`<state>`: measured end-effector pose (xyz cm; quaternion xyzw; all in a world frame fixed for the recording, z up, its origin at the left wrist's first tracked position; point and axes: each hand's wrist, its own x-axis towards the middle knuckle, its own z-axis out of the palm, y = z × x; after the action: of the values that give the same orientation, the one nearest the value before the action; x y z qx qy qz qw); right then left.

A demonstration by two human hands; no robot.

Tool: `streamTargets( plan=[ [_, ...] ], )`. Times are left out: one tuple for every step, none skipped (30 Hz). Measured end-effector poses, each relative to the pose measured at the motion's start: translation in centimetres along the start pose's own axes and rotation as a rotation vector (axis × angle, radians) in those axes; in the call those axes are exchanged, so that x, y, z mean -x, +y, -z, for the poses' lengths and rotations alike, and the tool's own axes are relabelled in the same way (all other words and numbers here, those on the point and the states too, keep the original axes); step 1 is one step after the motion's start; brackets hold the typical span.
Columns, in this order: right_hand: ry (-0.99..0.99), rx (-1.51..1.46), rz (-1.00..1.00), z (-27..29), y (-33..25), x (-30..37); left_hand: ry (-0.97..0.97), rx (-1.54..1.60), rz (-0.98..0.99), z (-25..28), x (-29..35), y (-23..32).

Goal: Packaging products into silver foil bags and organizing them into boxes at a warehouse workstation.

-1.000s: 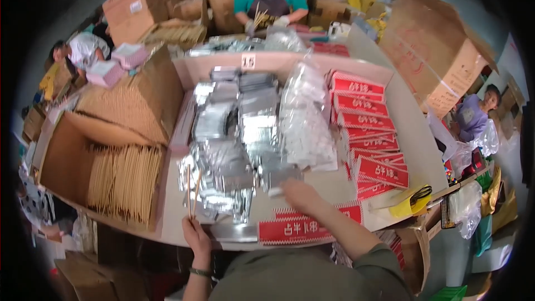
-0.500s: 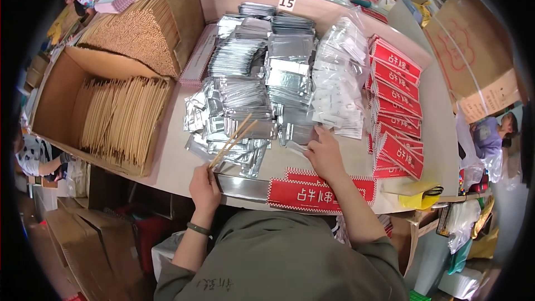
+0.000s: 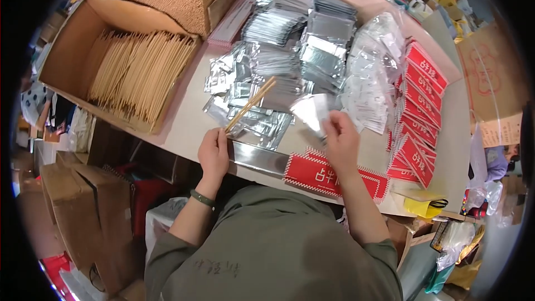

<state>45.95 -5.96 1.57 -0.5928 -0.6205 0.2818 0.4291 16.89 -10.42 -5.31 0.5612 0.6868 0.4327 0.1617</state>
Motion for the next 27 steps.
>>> streamTargets(
  plan=[
    [-0.169, -0.283, -0.19, -1.2, -3.1, 1.0, -0.055, 0.246, 0.254, 0.2, 0.2, -1.6],
    [-0.303, -0.028, -0.174, -2.7, -3.5, 2.1, -0.058, 0.24, 0.255, 0.2, 0.3, -1.8],
    [-0.322, 0.061, 0.16, -5.1, -1.5, 4.1, -0.077, 0.37, 0.254, 0.2, 0.2, -1.9],
    [-0.428, 0.254, 0.372, -6.8, -0.7, 4.8, -0.093, 0.494, 0.257, 0.3, 0.3, -2.1],
    [-0.528, 0.456, 0.583, -7.5, -0.3, 5.2, -0.096, 0.492, 0.26, 0.8, 0.2, -1.4],
    [-0.53, 0.452, 0.581, -7.2, -0.7, 5.3, -0.188, 0.546, 0.288, 1.7, -0.2, -0.2],
    [-0.432, 0.379, 0.583, -6.6, -1.8, 5.1, -0.273, 0.597, 0.315, 2.5, -0.4, 0.6],
    [-0.334, 0.306, 0.584, -6.0, -2.7, 4.8, -0.267, 0.591, 0.316, 3.2, -0.7, 0.3],
    [-0.334, 0.304, 0.585, -4.8, -3.0, 4.9, -0.351, 0.547, 0.273, 4.5, -1.3, -0.6],
    [-0.38, 0.31, 0.524, -3.0, -2.8, 5.0, -0.436, 0.506, 0.225, 5.7, -2.1, -1.5],
    [-0.423, 0.319, 0.464, -1.7, -2.6, 5.1, -0.483, 0.442, 0.176, 6.9, -2.6, -2.3],
    [-0.415, 0.331, 0.466, -0.9, -2.2, 5.4, -0.56, 0.238, 0.166, 7.8, -3.4, -1.8],
    [-0.437, 0.368, 0.484, -0.2, -1.9, 5.8, -0.583, 0.18, 0.185, 8.2, -3.7, -0.9],
    [-0.454, 0.41, 0.503, 0.4, -1.7, 6.2, -0.605, 0.122, 0.198, 8.2, -3.8, -0.2],
    [-0.43, 0.408, 0.522, 0.2, -1.7, 6.5, -0.596, 0.083, 0.019, 8.1, -3.4, 0.6],
    [-0.443, 0.369, 0.504, -0.5, -0.7, 7.3, -0.573, 0.045, -0.174, 6.9, -2.9, 1.8],
    [-0.435, 0.339, 0.496, -1.2, 0.6, 7.3, -0.587, -0.008, -0.273, 4.6, -2.0, 3.5],
    [-0.431, 0.312, 0.535, -1.7, 0.3, 7.0, -0.636, 0.072, -0.346, 1.9, -0.5, 2.3],
    [-0.443, 0.344, 0.514, -2.0, 0.7, 7.1, -0.597, 0.064, -0.418, 0.3, 0.3, 4.1],
    [-0.458, 0.361, 0.501, -2.2, 0.9, 7.2, -0.608, -0.025, -0.42, -0.2, 0.7, 4.3],
    [-0.497, 0.377, 0.451, -1.9, 0.3, 7.2, -0.449, 0.042, -0.461, -0.6, 1.0, 3.1],
    [-0.435, 0.465, 0.504, -1.7, 0.7, 7.5, -0.333, -0.035, -0.41, -0.3, 0.9, 3.3],
    [-0.43, 0.529, 0.508, -1.5, 0.0, 7.5, -0.256, -0.003, -0.227, -0.2, 1.0, 1.3],
    [-0.432, 0.589, 0.498, -1.4, -0.7, 7.7, -0.186, -0.086, -0.147, 0.5, 1.0, 1.0],
    [-0.4, 0.603, 0.498, -1.8, 0.0, 7.7, -0.254, -0.067, -0.044, 0.2, 0.8, 0.8],
    [-0.417, 0.538, 0.517, -2.6, 0.3, 7.6, -0.319, -0.06, 0.075, 0.7, 0.5, 1.5],
    [-0.437, 0.471, 0.536, -3.1, 0.7, 7.5, -0.35, -0.038, 0.039, 0.2, 0.6, 2.6]
  ],
)
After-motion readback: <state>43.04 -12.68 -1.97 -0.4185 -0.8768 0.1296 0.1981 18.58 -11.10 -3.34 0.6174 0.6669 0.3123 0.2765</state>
